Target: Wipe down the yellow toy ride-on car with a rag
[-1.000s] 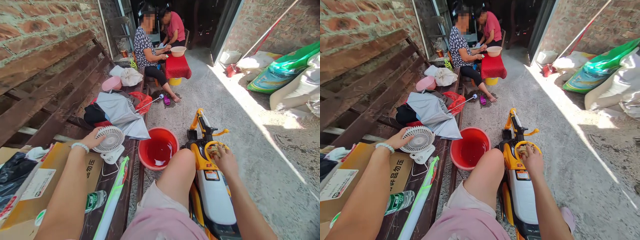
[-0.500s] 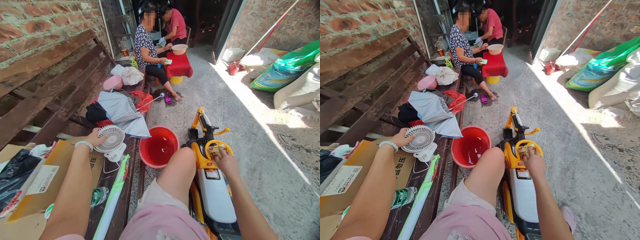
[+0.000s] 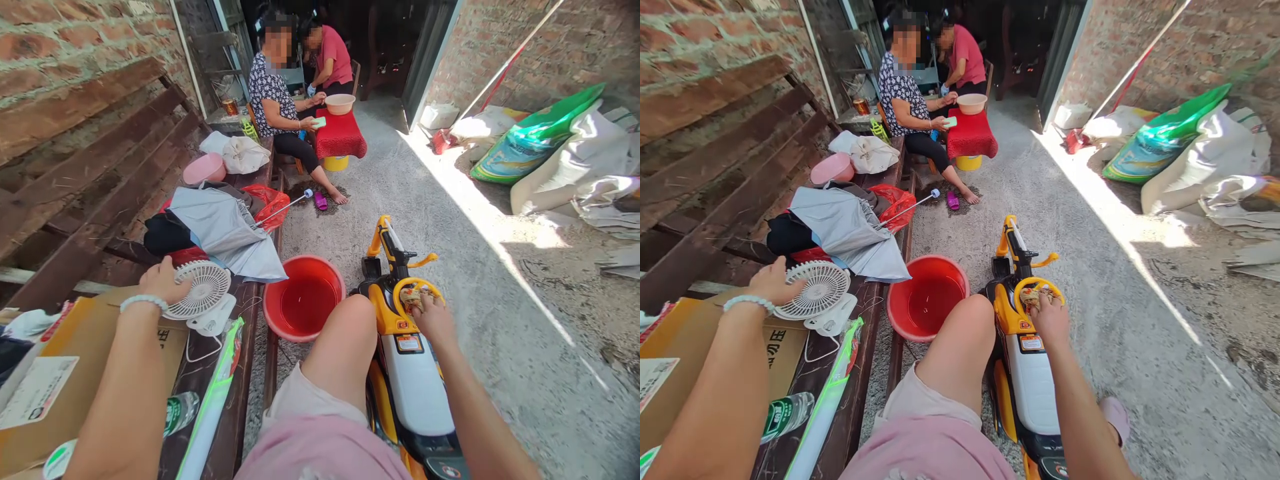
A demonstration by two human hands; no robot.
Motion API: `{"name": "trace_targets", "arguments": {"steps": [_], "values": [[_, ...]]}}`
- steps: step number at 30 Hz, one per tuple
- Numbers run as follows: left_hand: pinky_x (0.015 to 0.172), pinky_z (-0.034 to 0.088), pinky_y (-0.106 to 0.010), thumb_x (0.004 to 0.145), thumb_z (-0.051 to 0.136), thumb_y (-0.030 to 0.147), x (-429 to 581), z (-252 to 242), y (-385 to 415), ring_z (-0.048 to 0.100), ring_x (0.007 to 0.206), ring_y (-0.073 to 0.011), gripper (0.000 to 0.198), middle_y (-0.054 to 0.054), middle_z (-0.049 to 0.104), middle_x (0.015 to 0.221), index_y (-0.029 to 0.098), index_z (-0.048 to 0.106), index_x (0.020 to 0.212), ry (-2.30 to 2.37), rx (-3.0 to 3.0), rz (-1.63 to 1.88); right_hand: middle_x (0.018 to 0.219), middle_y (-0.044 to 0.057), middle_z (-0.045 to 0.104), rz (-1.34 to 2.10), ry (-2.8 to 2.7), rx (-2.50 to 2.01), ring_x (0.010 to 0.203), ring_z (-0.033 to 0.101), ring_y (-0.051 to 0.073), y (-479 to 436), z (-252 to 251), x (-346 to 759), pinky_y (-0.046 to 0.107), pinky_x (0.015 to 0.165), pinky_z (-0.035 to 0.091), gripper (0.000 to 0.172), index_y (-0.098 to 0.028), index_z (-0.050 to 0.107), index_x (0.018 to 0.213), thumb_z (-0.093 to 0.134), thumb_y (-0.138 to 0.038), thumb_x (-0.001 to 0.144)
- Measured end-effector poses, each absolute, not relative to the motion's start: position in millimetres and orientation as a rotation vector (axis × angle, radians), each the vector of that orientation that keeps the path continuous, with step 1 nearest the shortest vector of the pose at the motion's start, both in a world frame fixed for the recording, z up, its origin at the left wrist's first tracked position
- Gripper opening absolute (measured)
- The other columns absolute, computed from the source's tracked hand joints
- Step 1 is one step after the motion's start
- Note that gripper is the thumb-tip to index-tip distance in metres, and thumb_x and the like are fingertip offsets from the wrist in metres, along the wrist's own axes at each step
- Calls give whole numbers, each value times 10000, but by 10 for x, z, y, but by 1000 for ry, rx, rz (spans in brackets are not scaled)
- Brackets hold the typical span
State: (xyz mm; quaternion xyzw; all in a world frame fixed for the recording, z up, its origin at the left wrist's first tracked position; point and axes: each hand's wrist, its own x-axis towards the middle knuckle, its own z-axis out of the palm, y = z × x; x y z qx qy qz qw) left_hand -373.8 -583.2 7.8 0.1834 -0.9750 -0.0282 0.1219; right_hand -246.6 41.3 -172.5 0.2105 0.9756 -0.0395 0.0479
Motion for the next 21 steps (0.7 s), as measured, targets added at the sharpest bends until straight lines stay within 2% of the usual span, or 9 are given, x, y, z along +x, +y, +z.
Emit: {"name": "trace_targets", "arguments": {"steps": [2,3,6,8,10,13,16,19,21], "values": [[1168,358,-592,868,550,552,-3703,93,-5551,429,1438,-365,706,-110,548,1519,204,454,1474,-2880,467,-194,1288,200,616,-98,2937,648,1135,612,315,321,-1650,-2401,424,958,495,499,-177,603,1436,483,-323,975],[1213,325,-567,878,544,491,-3679,93,-5329,387,1480,-341,684,-82,497,1570,224,425,1497,-2862,281,-283,1289,193,614,-86,2924,632,1128,612,312,271,-1622,-2358,416,942,501,485,-190,614,1425,489,-321,975],[1241,357,-454,927,475,371,-3531,9,-4378,467,1439,-249,571,-85,537,1508,204,455,1472,-2738,-373,-652,1275,185,622,-64,2903,570,1145,603,320,147,-1596,-2193,407,932,509,456,-192,635,1395,503,-310,974],[1242,377,-442,960,441,312,-3351,-158,-3616,494,1429,-236,515,-114,551,1500,194,492,1459,-2729,-718,-855,1288,180,622,-78,2880,570,1144,612,318,130,-1613,-2061,405,936,512,454,-188,631,1394,503,-306,975],[1253,374,-452,949,439,248,-3131,-405,-2883,455,1476,-237,519,-121,534,1536,206,522,1460,-2790,-1004,-965,1336,169,613,-114,2851,590,1123,629,307,184,-1615,-1940,400,928,520,444,-207,637,1384,499,-304,973],[1292,314,-473,936,483,252,-2849,-806,-2007,360,1550,-270,570,-130,455,1626,204,521,1503,-3046,-1330,-919,1340,150,631,-149,2812,645,1110,638,284,346,-1512,-1863,380,931,524,445,-228,651,1375,495,-283,962],[1283,314,-494,940,500,289,-2732,-1118,-1461,301,1580,-323,724,-205,302,1702,100,343,1620,-3427,-1401,-725,1335,160,638,-93,2891,720,1139,622,287,449,-1308,-2025,385,988,502,553,-209,546,1514,479,-252,967],[1259,321,-569,872,577,252,-2727,-1357,-1209,132,1618,-380,905,-211,88,1754,79,193,1673,-3490,-1369,-515,1528,166,513,-3,3037,577,1283,540,330,391,-1178,-2416,435,1055,465,664,-274,403,1623,495,-232,966],[1271,289,-594,842,604,235,-2726,-1500,-1154,56,1629,-370,946,-146,63,1769,144,191,1689,-3388,-1522,-366,1622,118,425,4,3025,315,1403,439,351,300,-1192,-2714,461,1076,449,657,-355,443,1596,512,-214,957]]}}
